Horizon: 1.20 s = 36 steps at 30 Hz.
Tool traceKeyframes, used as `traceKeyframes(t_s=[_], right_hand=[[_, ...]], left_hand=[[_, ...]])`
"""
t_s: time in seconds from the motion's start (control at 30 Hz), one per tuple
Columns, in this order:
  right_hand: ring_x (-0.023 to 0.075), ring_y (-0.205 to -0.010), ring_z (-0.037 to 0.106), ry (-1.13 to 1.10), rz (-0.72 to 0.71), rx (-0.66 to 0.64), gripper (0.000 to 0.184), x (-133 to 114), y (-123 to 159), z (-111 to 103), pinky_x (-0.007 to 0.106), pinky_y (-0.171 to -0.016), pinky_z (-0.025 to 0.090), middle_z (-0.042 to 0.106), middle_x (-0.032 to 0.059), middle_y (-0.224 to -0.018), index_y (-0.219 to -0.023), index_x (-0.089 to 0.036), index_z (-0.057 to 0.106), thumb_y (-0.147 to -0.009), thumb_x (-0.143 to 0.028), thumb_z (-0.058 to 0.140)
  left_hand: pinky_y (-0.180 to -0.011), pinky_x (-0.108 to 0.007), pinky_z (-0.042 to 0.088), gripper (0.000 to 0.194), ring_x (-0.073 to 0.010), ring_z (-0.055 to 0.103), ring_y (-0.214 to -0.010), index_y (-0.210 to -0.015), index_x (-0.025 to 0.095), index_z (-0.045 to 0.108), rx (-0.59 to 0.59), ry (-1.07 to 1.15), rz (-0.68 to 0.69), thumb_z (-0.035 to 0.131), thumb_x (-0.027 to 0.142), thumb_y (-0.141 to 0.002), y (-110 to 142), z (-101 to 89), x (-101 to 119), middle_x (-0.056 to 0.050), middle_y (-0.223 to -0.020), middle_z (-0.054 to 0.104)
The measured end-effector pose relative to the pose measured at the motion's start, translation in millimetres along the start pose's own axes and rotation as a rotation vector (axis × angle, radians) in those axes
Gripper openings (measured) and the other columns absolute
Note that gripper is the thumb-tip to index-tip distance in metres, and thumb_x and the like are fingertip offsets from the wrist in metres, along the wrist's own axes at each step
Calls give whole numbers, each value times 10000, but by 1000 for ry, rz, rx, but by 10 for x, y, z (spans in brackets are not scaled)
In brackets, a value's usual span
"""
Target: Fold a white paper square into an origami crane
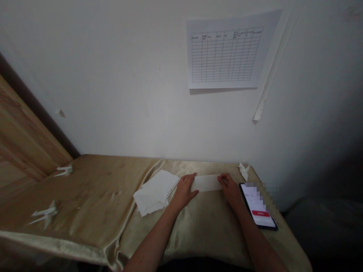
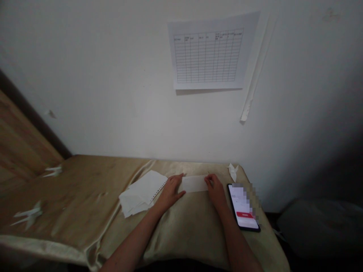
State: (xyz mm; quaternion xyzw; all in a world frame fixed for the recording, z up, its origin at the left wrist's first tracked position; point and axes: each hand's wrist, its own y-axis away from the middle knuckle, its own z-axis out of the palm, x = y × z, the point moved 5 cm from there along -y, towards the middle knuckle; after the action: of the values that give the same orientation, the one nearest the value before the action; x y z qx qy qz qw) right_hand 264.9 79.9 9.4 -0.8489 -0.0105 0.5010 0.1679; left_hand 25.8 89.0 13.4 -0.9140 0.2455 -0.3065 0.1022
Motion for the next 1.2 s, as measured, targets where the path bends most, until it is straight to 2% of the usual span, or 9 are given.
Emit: traceKeyframes(t_s=[0.13, 0.4, 0.57, 0.67, 0.8, 0.87, 0.93, 1.07, 1.2], right_hand=[[242, -1112, 643, -68, -33, -79, 269, -72, 21, 18, 394, -988, 479, 714, 78, -1130, -926, -256, 560, -916, -502, 454], [267, -1097, 663, -186, -26, -186, 324, -17, 25, 44, 433, -1006, 480, 742, 80, -1121, -863, -238, 624, -846, -558, 575], [281, -1173, 631, -140, -7, -246, 570, 47, 16, 64, 430, -1048, 438, 745, 105, -1135, -660, -220, 667, -903, -662, 403], [266, -1193, 625, -87, 12, -273, 574, 114, 6, 108, 420, -1068, 422, 742, 98, -1147, -628, -222, 689, -905, -640, 411], [253, -1150, 639, -21, -12, -304, 333, 168, 9, 178, 417, -1049, 439, 726, 95, -1175, -690, -223, 732, -842, -486, 594], [250, -1197, 602, 36, -59, -322, 187, 163, 18, 206, 421, -1079, 414, 695, 84, -1248, -737, -227, 747, -790, -389, 668], [248, -1266, 548, 103, -91, -342, 111, 165, 27, 229, 432, -1127, 366, 660, 63, -1314, -813, -241, 762, -753, -317, 709], [252, -1321, 499, 174, -156, -350, 266, 194, 30, 265, 468, -1163, 325, 629, 49, -1361, -1015, -270, 761, -753, -262, 720], [266, -1306, 514, 199, -238, -313, 304, 242, 31, 293, 499, -1153, 343, 632, 52, -1355, -1065, -282, 751, -765, -242, 715]], left_hand=[[-1164, -497, 348, 695, -271, 455, -1339, -1468, 265, 424, 35, 11, -21, 673, 214, -821, 2, -36, -31, -66, -1452, 539], [-1189, -486, 330, 357, -240, 430, -1378, -1261, 256, 646, 115, 128, -5, 524, 413, -964, 34, -125, 13, -45, -1471, 551], [-1215, -452, 319, 499, -198, 392, -1432, -1188, 269, 721, 32, 201, -15, 269, 426, -1045, 43, -176, 53, 9, -1431, 600], [-1206, -431, 340, 599, -186, 394, -1448, -1140, 261, 752, -37, 231, -51, 183, 428, -1055, 39, -155, 37, 5, -1344, 670], [-1202, -504, 304, 459, -230, 404, -1450, -1119, 298, 760, -134, 149, -43, 340, 460, -1028, 42, -49, 1, 8, -1313, 688], [-1206, -568, 244, 327, -260, 379, -1464, -1172, 340, 730, -188, 65, -38, 489, 447, -980, 56, 10, -18, 17, -1375, 644], [-1204, -609, 195, 325, -279, 352, -1476, -1233, 379, 686, -238, -1, -33, 611, 413, -918, 74, 52, -27, 24, -1447, 582], [-1203, -617, 166, 417, -274, 318, -1492, -1308, 420, 616, -289, -69, -19, 658, 375, -896, 101, 74, -19, 37, -1528, 493], [-1197, -634, 153, 443, -276, 309, -1492, -1364, 448, 553, -312, -103, 24, 616, 369, -932, 121, 81, 3, 44, -1554, 459]])
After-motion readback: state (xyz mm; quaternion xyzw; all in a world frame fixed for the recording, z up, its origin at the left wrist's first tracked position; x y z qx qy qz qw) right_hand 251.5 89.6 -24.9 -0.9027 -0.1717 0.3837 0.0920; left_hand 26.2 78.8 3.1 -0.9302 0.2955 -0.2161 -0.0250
